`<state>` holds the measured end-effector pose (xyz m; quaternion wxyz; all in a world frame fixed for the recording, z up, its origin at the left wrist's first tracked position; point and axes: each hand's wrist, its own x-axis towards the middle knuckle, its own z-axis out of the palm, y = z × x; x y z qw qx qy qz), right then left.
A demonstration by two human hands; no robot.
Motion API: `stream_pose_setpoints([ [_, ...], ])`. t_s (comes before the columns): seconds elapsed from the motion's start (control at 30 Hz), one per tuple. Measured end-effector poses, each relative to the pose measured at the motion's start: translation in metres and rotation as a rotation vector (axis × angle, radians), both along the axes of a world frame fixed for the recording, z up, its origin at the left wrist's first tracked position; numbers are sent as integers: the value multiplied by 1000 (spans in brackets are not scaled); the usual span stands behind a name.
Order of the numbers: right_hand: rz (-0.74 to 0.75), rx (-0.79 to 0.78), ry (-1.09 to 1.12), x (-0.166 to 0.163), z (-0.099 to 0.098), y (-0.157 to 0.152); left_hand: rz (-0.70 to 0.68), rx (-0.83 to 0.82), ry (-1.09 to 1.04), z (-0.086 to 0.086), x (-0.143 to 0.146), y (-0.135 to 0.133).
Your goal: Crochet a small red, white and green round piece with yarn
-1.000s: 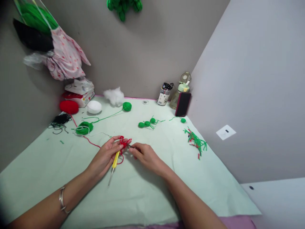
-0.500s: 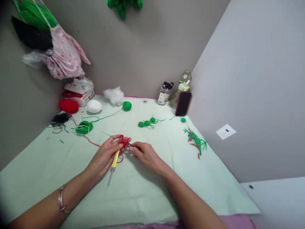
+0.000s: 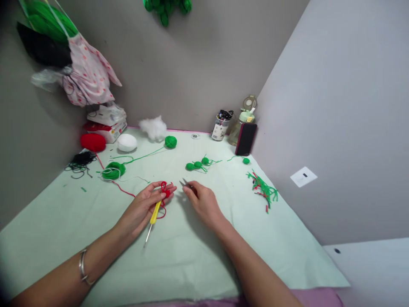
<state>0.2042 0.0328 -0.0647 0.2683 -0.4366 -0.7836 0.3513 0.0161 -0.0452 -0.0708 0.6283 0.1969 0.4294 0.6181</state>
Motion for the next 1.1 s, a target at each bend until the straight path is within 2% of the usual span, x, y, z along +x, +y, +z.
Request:
stream_pose_setpoints([
  [0.07,-64,150,-12,1,-1,-2,26,7,-28,-1,-1,1],
  [0.1,-33,270,-29,-1,-1,-5,35,8,-39,-1,-1,2],
  [0.2,275,694,-109,-14,-2,-20,34,-6,-58,0,1,1],
  [0.27,424,818,-131,-24,-2,-30,31,-8,-62,1,4,0],
  [0.33,450,866,-130,-31,-3,-35,32,3,-61,1,7,-2],
  [0.4,394,805,-41,-32,-2,-35,32,21,-52,3,10,-4],
  [0.57,152,345,372,-19,6,-24,28,81,-7,8,14,-8],
  [0.77,62,69,476,-13,12,-16,34,118,71,10,15,-10],
  [0.93,72,-47,549,-15,13,-19,28,146,86,17,14,-12],
  [1.1,58,-28,583,-14,19,-23,11,154,76,23,14,-13],
])
